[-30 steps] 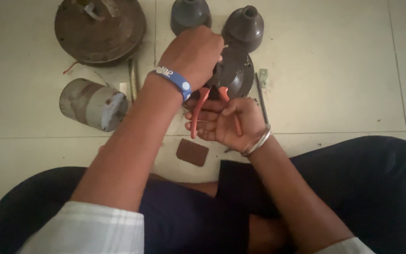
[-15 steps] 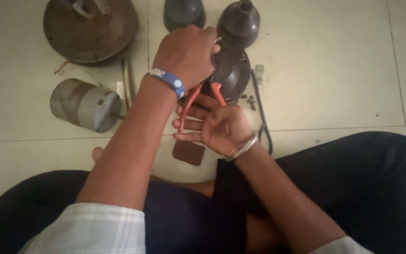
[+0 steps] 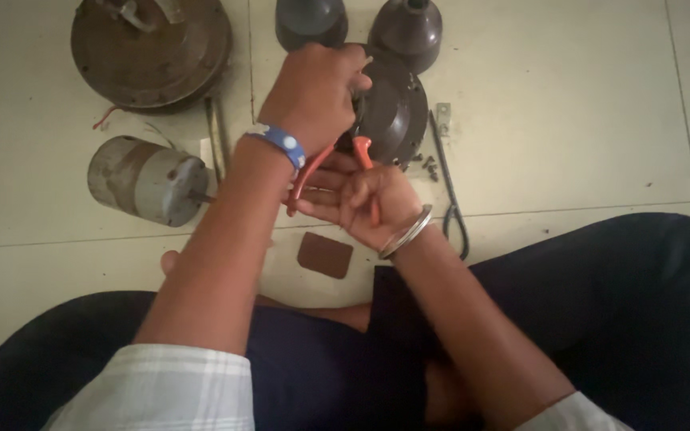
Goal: The person sits on the floor and works on a ceiling fan motor housing, using a screwdriver to loosen and remove screws around the housing and pliers to grip and pull parts. They handle small screws, reposition the housing, and lift the fan cover to work on it.
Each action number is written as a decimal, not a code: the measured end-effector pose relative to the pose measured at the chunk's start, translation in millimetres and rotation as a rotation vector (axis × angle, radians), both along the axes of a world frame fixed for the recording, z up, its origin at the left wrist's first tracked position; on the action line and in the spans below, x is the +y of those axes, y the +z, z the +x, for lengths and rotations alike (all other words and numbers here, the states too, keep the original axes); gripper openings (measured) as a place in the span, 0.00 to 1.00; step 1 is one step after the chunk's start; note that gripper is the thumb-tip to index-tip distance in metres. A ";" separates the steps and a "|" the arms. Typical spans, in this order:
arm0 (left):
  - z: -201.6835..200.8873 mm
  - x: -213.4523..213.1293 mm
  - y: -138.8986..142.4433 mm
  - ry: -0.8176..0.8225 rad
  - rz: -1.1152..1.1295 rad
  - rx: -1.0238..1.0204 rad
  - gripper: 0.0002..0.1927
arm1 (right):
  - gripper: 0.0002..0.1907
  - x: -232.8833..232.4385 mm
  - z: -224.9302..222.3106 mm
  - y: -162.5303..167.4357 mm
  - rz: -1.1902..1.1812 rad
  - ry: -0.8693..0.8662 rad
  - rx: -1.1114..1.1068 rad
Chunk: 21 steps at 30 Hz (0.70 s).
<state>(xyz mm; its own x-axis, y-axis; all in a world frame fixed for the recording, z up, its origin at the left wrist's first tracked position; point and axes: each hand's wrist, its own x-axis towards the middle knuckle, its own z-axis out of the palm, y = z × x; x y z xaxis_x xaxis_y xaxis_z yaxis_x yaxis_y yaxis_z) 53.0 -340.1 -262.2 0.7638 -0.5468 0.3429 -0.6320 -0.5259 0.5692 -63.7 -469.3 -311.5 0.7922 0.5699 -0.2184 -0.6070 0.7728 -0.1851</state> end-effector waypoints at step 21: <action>4.2 21.6 -15.1 -0.018 0.191 0.022 0.13 | 0.45 1.4 4.9 -1.7 -0.135 0.075 -0.024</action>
